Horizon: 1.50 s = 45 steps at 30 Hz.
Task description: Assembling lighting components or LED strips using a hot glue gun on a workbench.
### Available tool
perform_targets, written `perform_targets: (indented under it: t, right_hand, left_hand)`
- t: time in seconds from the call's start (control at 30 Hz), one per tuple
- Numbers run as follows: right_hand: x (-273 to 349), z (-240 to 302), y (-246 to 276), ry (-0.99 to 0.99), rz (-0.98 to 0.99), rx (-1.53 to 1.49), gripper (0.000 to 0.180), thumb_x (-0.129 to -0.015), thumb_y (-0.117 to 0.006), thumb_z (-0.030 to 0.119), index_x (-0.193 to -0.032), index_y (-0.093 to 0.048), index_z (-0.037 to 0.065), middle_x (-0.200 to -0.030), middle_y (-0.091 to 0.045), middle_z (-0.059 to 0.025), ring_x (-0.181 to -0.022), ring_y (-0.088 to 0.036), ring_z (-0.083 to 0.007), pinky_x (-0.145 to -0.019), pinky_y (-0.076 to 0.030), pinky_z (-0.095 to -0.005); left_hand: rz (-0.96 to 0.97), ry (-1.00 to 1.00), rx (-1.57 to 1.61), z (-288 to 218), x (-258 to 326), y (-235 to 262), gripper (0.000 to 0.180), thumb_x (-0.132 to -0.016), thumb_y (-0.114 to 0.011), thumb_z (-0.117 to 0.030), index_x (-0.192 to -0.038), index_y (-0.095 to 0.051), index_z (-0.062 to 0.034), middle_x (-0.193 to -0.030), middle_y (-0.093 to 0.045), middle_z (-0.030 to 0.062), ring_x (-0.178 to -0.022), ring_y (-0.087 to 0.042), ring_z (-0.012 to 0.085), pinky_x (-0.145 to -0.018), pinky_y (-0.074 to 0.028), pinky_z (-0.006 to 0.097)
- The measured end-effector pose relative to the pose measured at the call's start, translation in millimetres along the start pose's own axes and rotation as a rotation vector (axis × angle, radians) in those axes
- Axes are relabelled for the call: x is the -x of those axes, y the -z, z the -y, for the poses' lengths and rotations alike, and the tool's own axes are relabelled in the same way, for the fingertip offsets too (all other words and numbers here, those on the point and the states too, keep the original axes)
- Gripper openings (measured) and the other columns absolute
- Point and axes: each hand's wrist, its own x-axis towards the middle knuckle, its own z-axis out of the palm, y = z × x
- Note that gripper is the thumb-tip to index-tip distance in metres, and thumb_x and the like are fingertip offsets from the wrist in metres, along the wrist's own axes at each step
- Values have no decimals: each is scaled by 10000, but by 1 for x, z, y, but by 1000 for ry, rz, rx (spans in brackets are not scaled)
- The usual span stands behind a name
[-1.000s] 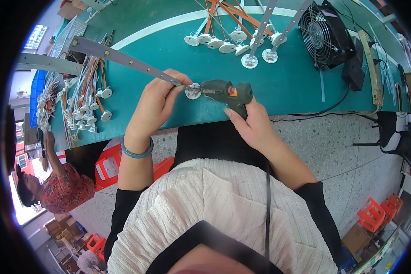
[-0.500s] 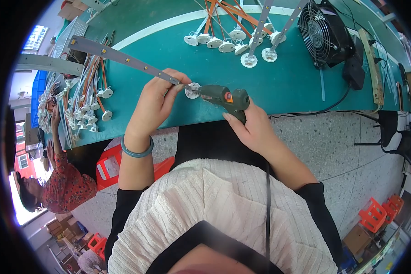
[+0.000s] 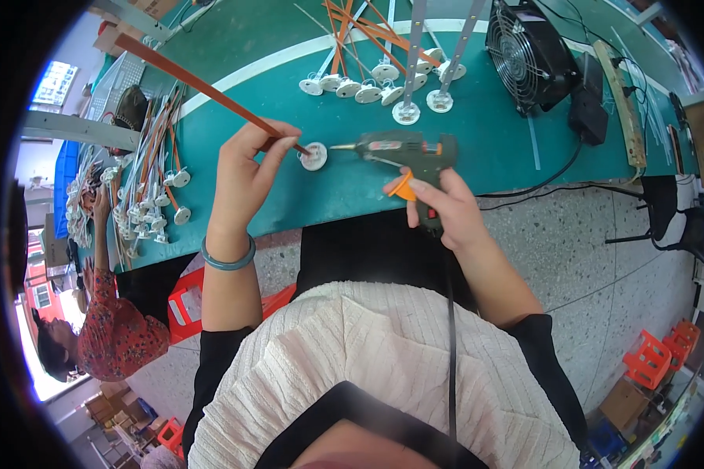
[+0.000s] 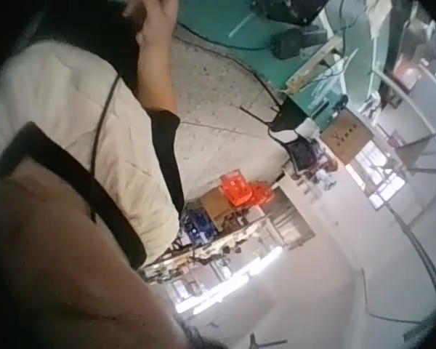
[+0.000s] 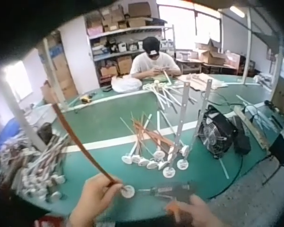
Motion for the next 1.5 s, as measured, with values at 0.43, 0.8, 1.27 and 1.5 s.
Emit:
perform_targets:
  t: [0.43,0.8,1.27,1.5]
  right_hand:
    - [12,-6,35,163,-37,-257,361,-1043,-474,217,-1311,-472,-25,-1151,-653,-235,-621,-589,-164,-556,-467,-273]
    - [12,-6,38,175,-44,-228,342,-1040,-470,193,-1306,-490,-21,-1146,-655,-246,-613,-596,-170,-546,-490,-283]
    - [15,-16,42,224,-27,-164,359,-1038,-491,245,-1299,-490,-2,-1129,-662,-181,-577,-547,-151,-522,-418,-279]
    - [14,-13,35,200,-37,-82,343,-1041,-480,229,-1299,-494,3,-1129,-658,-194,-590,-554,-154,-521,-426,-273]
  left_hand:
    - [-26,-45,51,18,-54,-73,122,-879,-704,-49,-990,-744,-21,-834,-680,130,-739,-682,275,-673,-533,356]
    - [-242,1,-69,2,-33,-66,316,-819,-771,-42,-1122,-682,-58,-754,-608,85,-640,-612,189,-592,-492,300]
    - [-375,395,-718,59,41,68,305,-892,-708,-307,-739,-660,-47,-771,-662,164,-748,-648,380,-662,-511,474]
    - [-407,670,-771,182,56,199,380,-888,-706,-406,-1041,-761,-62,-926,-747,147,-869,-717,323,-778,-550,425]
